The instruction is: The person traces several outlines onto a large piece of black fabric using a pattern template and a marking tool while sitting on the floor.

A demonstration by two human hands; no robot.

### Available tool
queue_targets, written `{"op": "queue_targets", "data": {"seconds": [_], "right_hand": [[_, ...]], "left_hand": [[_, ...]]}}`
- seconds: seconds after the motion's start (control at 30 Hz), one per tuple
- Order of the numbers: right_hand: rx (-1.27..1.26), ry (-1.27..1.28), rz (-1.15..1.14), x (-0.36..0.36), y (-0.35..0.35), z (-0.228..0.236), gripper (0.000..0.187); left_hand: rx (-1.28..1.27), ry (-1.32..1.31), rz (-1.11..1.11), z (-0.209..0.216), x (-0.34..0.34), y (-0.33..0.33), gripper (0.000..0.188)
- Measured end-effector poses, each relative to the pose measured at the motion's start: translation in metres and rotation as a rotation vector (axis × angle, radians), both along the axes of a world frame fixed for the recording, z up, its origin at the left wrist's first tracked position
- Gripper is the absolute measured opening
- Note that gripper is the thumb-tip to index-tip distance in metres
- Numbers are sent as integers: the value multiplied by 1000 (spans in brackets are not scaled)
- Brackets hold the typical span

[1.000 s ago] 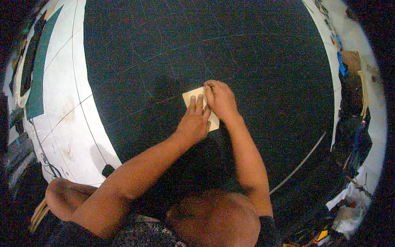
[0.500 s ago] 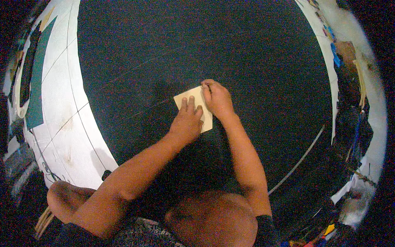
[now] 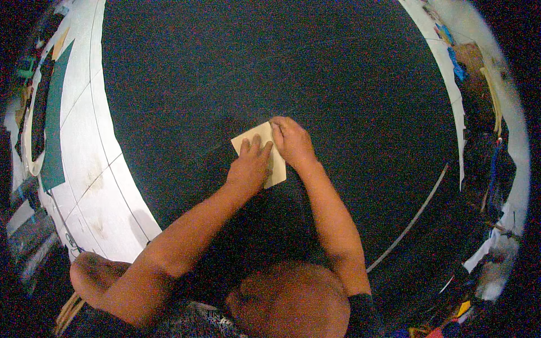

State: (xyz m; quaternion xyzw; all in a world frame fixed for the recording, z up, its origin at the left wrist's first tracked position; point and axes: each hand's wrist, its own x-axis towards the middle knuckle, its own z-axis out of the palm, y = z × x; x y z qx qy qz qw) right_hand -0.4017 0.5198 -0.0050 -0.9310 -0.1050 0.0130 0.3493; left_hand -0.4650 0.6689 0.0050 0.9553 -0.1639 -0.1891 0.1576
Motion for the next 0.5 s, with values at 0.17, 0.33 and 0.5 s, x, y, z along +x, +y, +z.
{"op": "queue_targets", "data": {"seconds": [0.17, 0.33, 0.5], "right_hand": [[-99, 40, 132, -19, -13, 7, 19], [-129, -8, 168, -25, -24, 7, 20], [-76, -117, 170, -4, -17, -7, 21]], "left_hand": [[59, -23, -38, -1, 1, 6, 64], [102, -55, -56, -5, 1, -1, 74], [85, 17, -62, 7, 4, -2, 78]]}}
